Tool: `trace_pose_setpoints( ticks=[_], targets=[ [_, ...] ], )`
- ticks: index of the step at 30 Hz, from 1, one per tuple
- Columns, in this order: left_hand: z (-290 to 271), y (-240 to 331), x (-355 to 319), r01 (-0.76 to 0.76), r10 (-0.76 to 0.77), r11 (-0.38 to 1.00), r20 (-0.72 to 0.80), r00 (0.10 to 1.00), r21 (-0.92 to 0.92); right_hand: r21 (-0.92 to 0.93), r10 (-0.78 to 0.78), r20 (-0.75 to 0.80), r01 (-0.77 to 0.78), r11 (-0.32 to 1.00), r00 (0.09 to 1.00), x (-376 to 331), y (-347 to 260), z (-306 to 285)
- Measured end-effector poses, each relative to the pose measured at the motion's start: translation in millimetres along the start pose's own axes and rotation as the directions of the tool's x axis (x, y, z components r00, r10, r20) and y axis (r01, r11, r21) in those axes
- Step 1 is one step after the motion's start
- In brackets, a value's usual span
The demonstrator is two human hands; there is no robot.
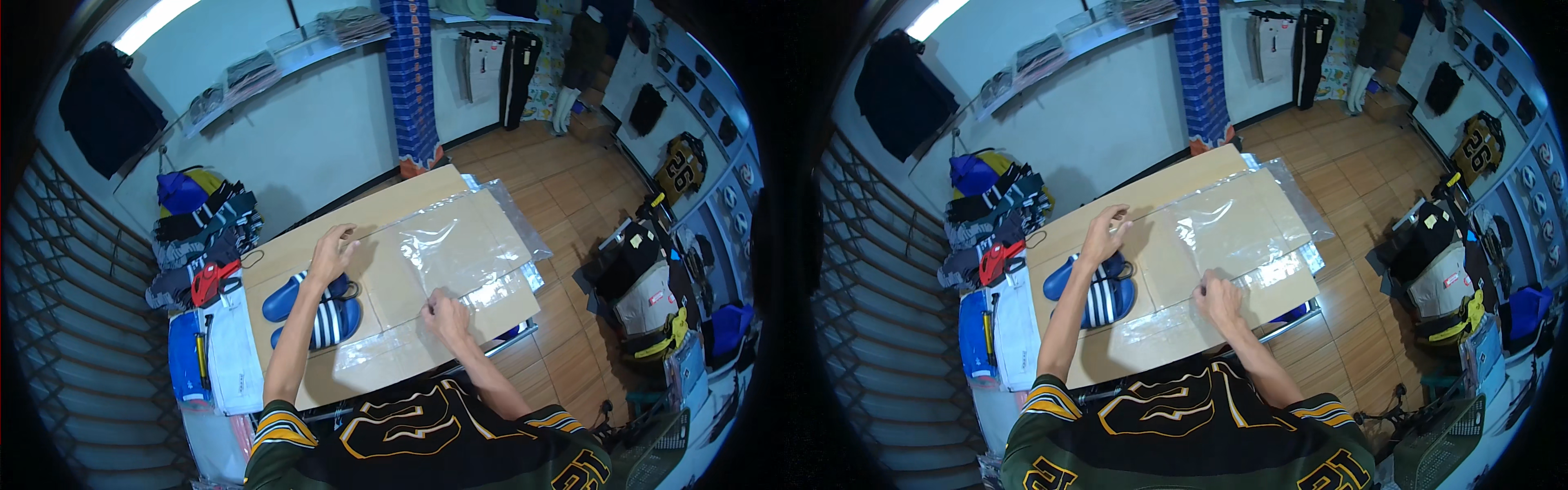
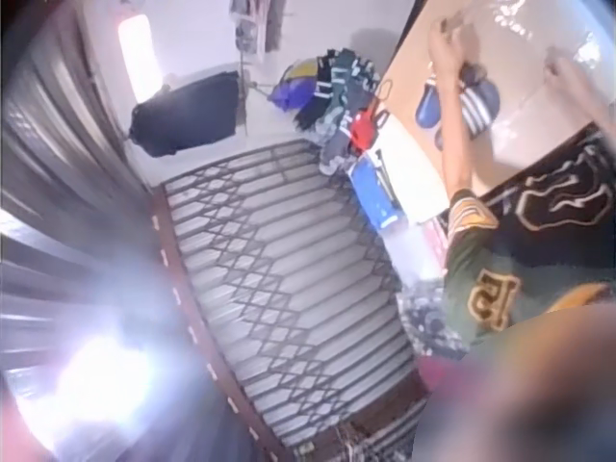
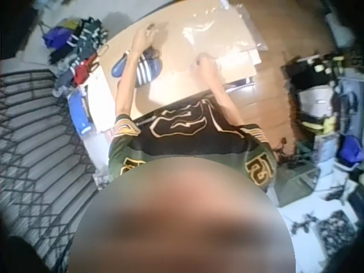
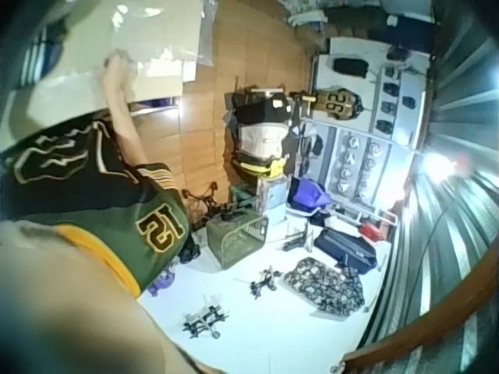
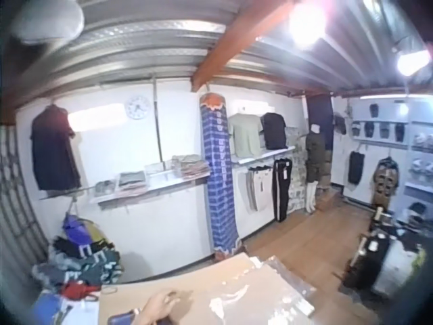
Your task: The person packages pairs of slippers into plastic bags by hand.
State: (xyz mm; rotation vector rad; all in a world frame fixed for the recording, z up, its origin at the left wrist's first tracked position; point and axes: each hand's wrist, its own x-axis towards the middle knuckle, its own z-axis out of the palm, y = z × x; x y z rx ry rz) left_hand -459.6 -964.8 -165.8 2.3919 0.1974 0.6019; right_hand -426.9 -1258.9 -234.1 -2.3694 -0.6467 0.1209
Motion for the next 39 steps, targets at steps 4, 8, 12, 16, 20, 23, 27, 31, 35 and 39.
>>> trace_pose_setpoints(
  ticks=[4, 8, 12, 16, 20, 23, 27, 31, 35, 39],
  targets=[
    [-49, -2, -60, 0.125, -0.134, 0.990, -0.191, 0.972, -0.059, -0.054, -0.021, -0.007, 0.021, 0.998, 1.000, 22, -4, 5],
    [-82, -33, -128, 0.241, -0.244, 0.970, -0.278, 0.929, -0.046, -0.091, -0.127, -0.038, 0.123, 0.988, 0.991, 46, -12, 12],
    [-96, -48, -171, 0.345, -0.342, 0.939, -0.122, 0.932, 0.004, -0.113, -0.192, -0.060, 0.185, 0.976, 0.979, 63, -25, 11],
    [-86, -51, -184, 0.245, -0.238, 0.957, -0.060, 0.969, 0.154, -0.121, -0.231, -0.089, 0.220, 0.968, 0.969, 77, -30, 13],
    [-71, -51, -180, 0.281, -0.266, 0.947, -0.110, 0.958, 0.157, -0.102, -0.232, -0.132, 0.219, 0.970, 0.964, 81, -36, 6],
    [-59, -52, -173, 0.254, -0.238, 0.961, -0.142, 0.961, 0.110, -0.079, -0.200, -0.155, 0.190, 0.979, 0.967, 84, -38, 0],
    [-40, -40, -155, 0.210, -0.199, 0.975, -0.145, 0.969, 0.070, -0.062, -0.159, -0.132, 0.151, 0.986, 0.979, 86, -37, -8],
    [-14, -29, -136, 0.154, -0.149, 0.987, -0.131, 0.980, 0.034, -0.046, -0.151, -0.157, 0.145, 0.988, 0.976, 88, -42, -11],
    [18, -9, -112, 0.100, -0.102, 0.995, -0.105, 0.989, -0.021, -0.041, -0.165, -0.191, 0.160, 0.986, 0.967, 92, -44, -12],
    [48, 5, -92, 0.079, -0.085, 0.995, -0.101, 0.991, -0.062, -0.040, -0.176, -0.204, 0.171, 0.984, 0.963, 90, -56, -17]
  ],
)
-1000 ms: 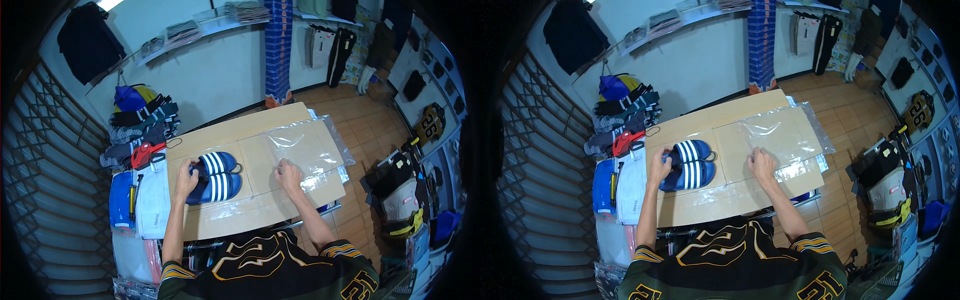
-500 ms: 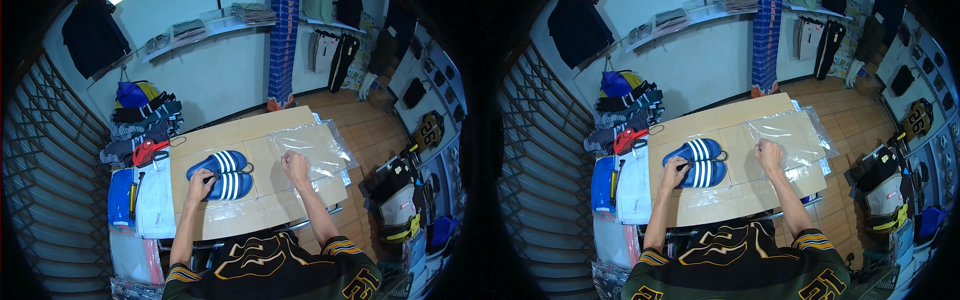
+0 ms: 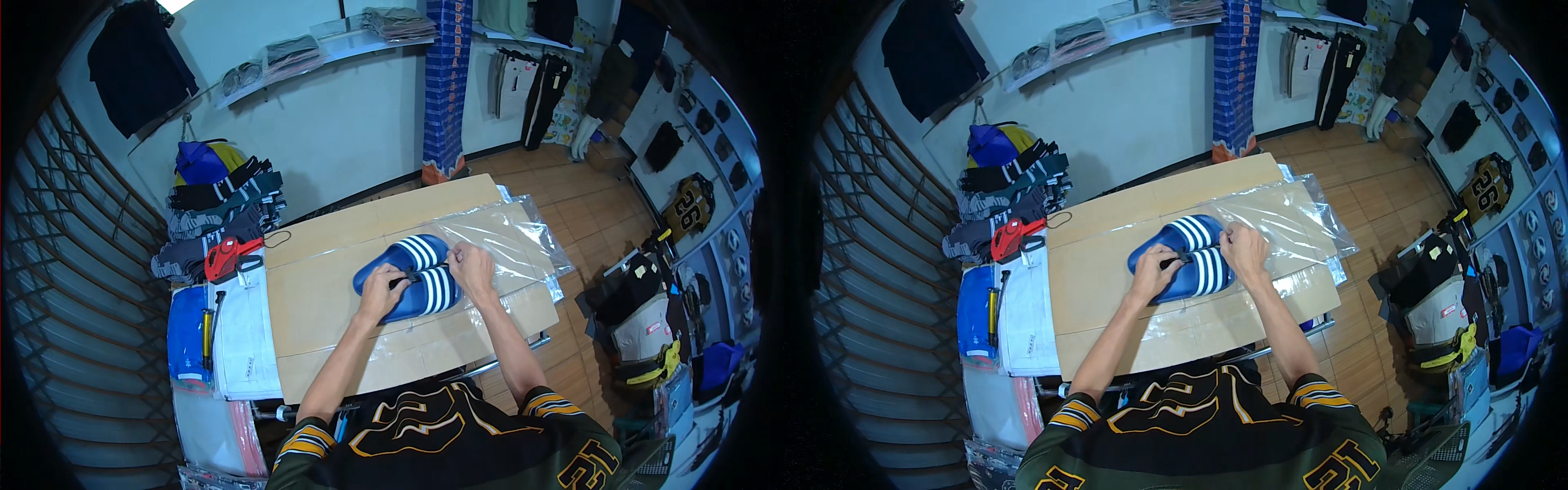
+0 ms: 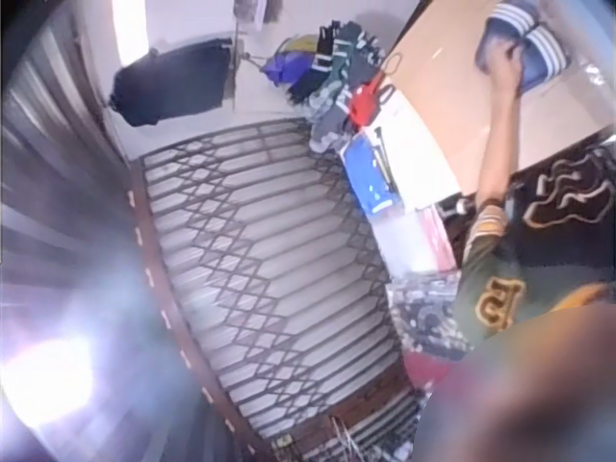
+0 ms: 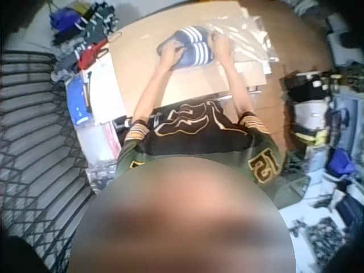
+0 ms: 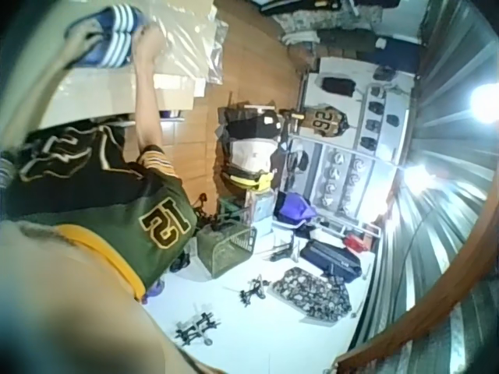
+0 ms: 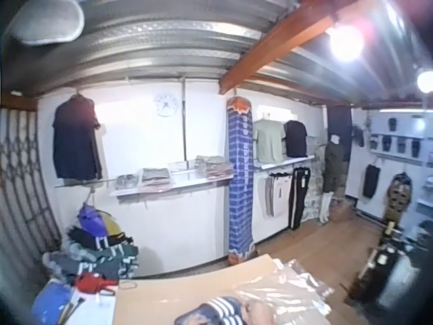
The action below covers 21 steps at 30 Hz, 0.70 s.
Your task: The person packages pairs of slippers into plastic bags by hand.
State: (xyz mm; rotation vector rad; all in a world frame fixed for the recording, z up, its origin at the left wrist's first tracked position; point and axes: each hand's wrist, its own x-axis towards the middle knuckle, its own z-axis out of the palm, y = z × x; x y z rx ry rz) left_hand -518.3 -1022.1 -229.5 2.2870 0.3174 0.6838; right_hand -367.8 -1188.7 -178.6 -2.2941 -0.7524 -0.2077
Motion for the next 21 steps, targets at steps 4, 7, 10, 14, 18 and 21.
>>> trace_pose_setpoints(
  ticks=[4, 7, 10, 14, 18, 21],
  targets=[
    [27, 11, 17, -0.024, 0.024, 0.999, 0.007, 1.000, -0.044, -0.001, -0.020, 0.008, 0.020, 1.000, 1.000, 1, -1, -2],
    [41, 18, 27, -0.060, 0.060, 0.996, -0.007, 0.998, -0.060, -0.002, -0.050, -0.016, 0.050, 0.999, 0.999, 0, -4, -2],
    [41, 22, 29, -0.078, 0.079, 0.996, 0.016, 0.997, -0.032, 0.026, -0.045, -0.024, 0.045, 0.999, 0.999, 0, -2, 1],
    [21, 25, 15, -0.034, 0.037, 0.990, 0.015, 0.999, -0.134, 0.034, -0.045, 0.007, 0.044, 0.998, 0.999, -4, -7, -4],
    [-13, 6, -8, -0.044, 0.040, 0.998, -0.072, 0.997, -0.053, 0.054, -0.042, -0.006, 0.042, 0.998, 0.999, -5, 1, -2],
    [-44, -8, -25, 0.088, -0.082, 0.989, 0.056, 0.995, -0.116, 0.061, -0.047, 0.012, 0.046, 0.997, 0.999, -4, 5, -4]
  ],
)
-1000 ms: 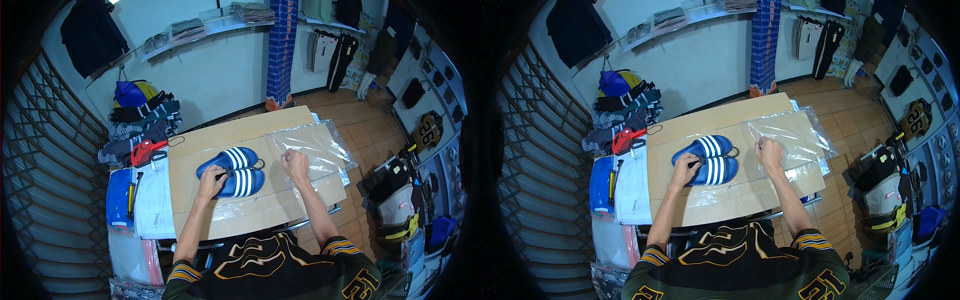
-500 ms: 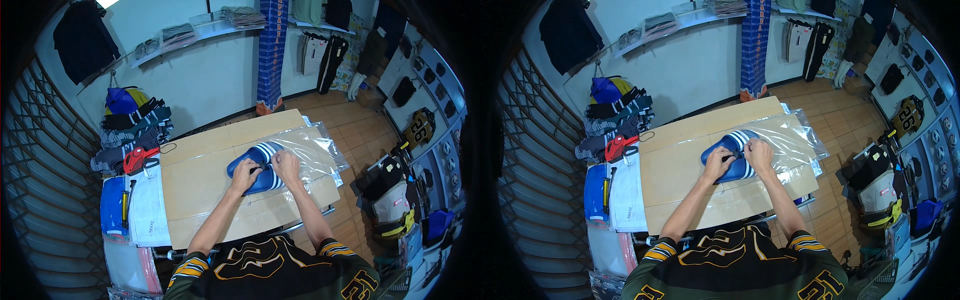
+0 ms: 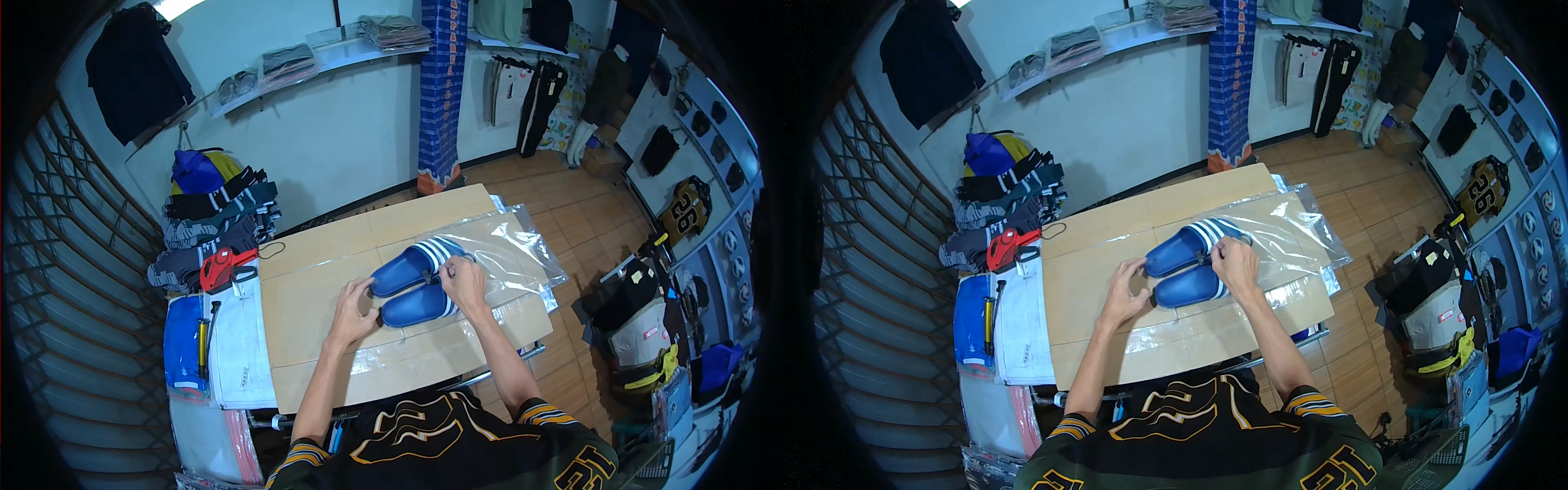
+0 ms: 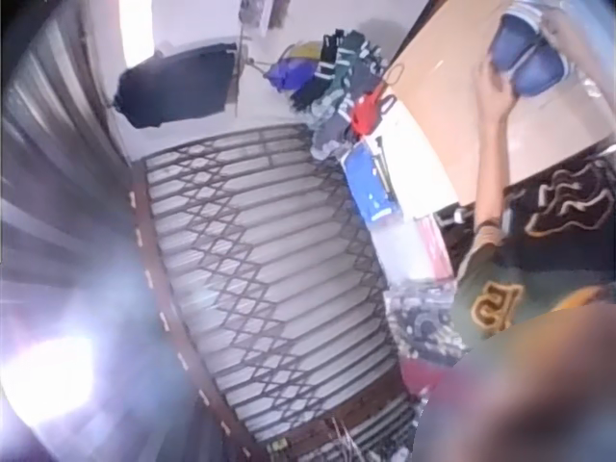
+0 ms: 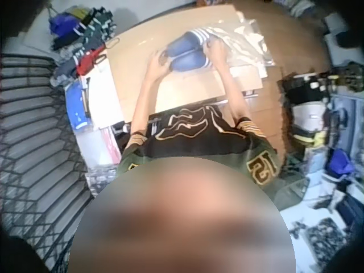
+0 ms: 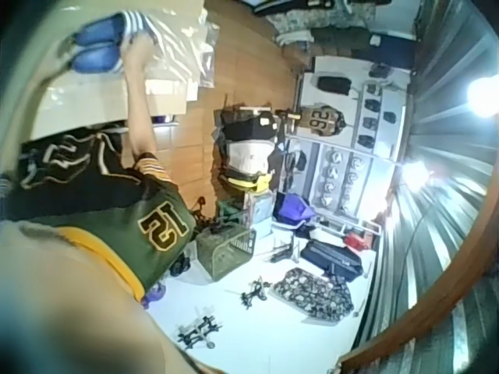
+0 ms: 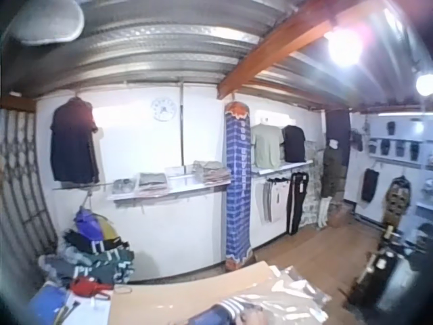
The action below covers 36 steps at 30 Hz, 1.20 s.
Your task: The person packages pairs of slippers into plastic bags by hand.
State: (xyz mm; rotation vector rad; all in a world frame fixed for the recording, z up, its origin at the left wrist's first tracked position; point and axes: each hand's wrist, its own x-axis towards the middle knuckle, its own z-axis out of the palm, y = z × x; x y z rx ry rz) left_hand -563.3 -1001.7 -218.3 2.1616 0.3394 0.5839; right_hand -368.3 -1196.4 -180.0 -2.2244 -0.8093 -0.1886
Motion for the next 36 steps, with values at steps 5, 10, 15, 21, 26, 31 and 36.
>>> trace_pose_setpoints(
  ticks=[5, 10, 15, 21, 26, 31, 36],
  targets=[
    [-11, 9, -15, 0.080, -0.129, 0.967, 0.192, 0.973, 0.243, 0.025, 0.025, 0.017, -0.026, 0.999, 1.000, 1, 1, 2],
    [6, 8, -10, 0.112, -0.151, 0.968, 0.167, 0.974, 0.222, 0.050, 0.025, 0.014, -0.026, 0.998, 1.000, 2, -2, 1],
    [30, 18, 3, 0.095, -0.133, 0.968, 0.152, 0.979, 0.231, 0.090, 0.009, 0.014, -0.010, 0.996, 1.000, 3, -2, -4],
    [50, 29, 18, 0.101, -0.136, 0.972, 0.162, 0.977, 0.210, 0.215, 0.058, 0.037, -0.064, 0.975, 0.998, -6, 9, -26],
    [75, 35, 32, 0.093, -0.132, 0.968, 0.156, 0.979, 0.233, 0.289, 0.139, 0.017, -0.138, 0.947, 0.990, -17, 44, -56],
    [113, 54, 58, 0.070, -0.115, 0.968, 0.179, 0.977, 0.242, 0.286, 0.301, -0.055, -0.274, 0.918, 0.952, -24, 102, -97],
    [153, 60, 76, 0.001, -0.036, 0.974, 0.152, 0.988, 0.226, 0.306, 0.352, -0.254, -0.270, 0.913, 0.901, -25, 166, -137]
  ],
)
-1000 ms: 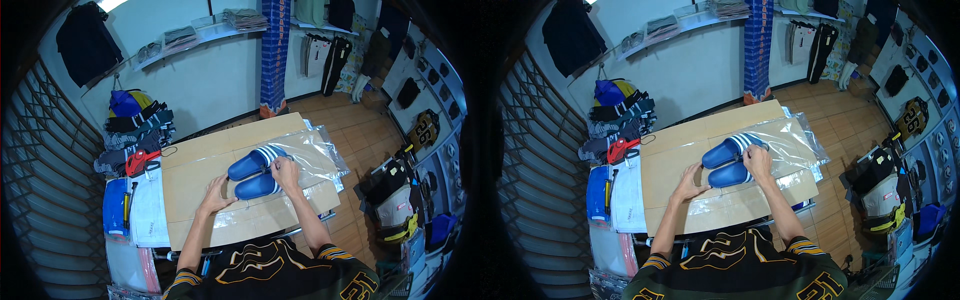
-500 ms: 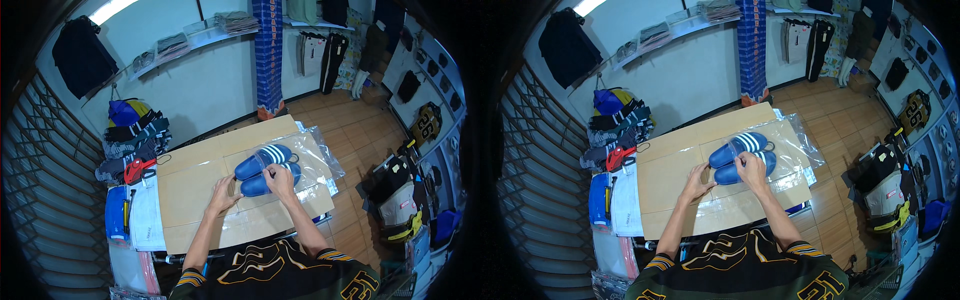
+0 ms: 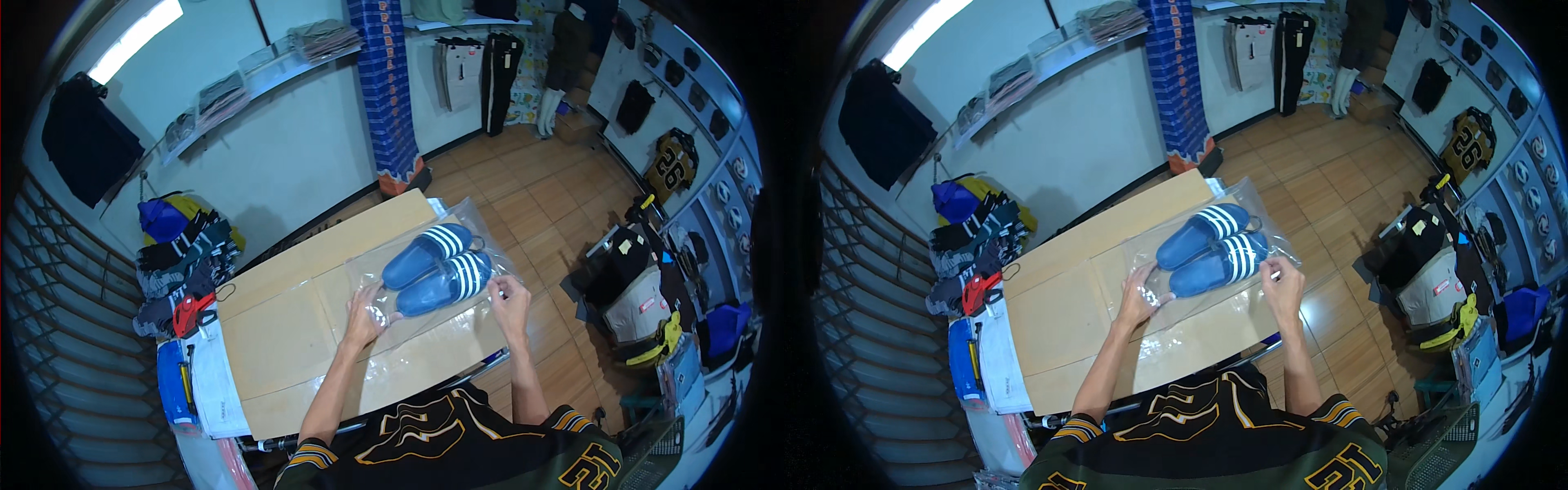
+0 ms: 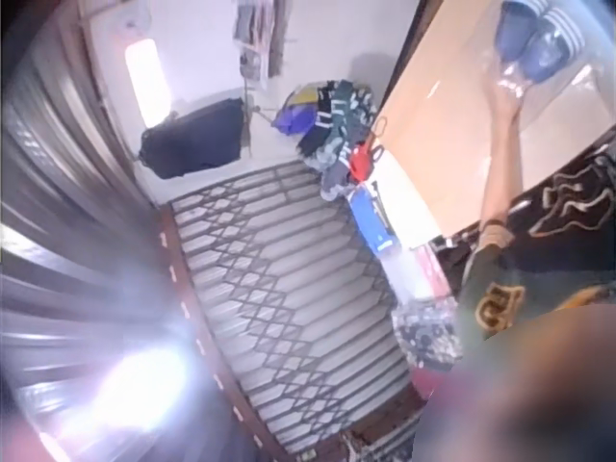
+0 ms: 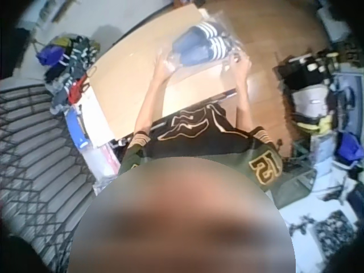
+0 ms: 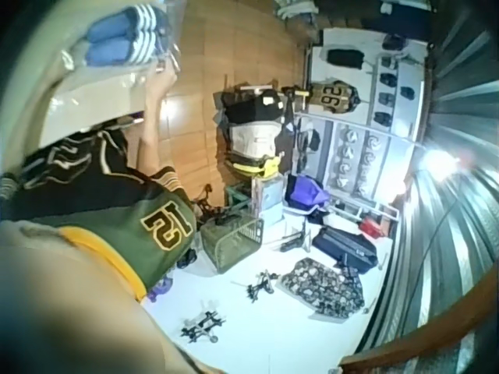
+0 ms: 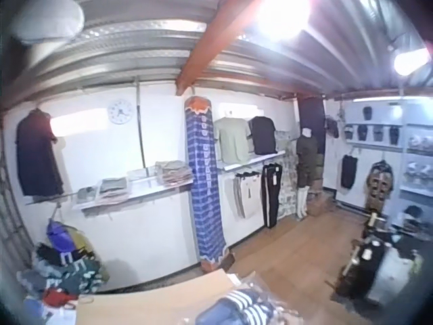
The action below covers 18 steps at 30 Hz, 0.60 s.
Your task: The person packages pairs of slippers into plastic bags by hand.
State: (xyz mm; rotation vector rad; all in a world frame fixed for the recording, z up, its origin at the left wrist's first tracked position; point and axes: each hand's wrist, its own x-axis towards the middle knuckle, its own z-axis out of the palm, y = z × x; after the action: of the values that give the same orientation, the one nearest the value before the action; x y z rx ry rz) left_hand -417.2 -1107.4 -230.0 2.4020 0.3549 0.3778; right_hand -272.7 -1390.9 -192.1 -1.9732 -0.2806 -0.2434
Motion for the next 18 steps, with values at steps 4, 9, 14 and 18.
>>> trace_pose_setpoints(
  ticks=[4, 9, 14, 18],
  targets=[
    [23, 6, 12, -0.070, 0.073, 0.995, -0.037, 0.997, 0.065, 0.010, 0.083, -0.060, -0.082, 0.997, 0.995, 22, 32, -30],
    [36, 3, 14, -0.159, 0.170, 0.983, -0.131, 0.977, 0.088, -0.025, 0.115, -0.048, -0.116, 0.993, 0.992, 51, 52, -33],
    [22, 20, 8, -0.123, 0.135, 0.986, -0.109, 0.985, 0.111, 0.040, 0.092, -0.003, -0.091, 0.995, 0.996, 94, 83, -9],
    [18, 6, -10, -0.046, 0.056, 0.997, -0.185, 0.981, 0.061, -0.017, 0.159, 0.193, -0.159, 0.987, 0.968, 133, 114, 16]
  ],
)
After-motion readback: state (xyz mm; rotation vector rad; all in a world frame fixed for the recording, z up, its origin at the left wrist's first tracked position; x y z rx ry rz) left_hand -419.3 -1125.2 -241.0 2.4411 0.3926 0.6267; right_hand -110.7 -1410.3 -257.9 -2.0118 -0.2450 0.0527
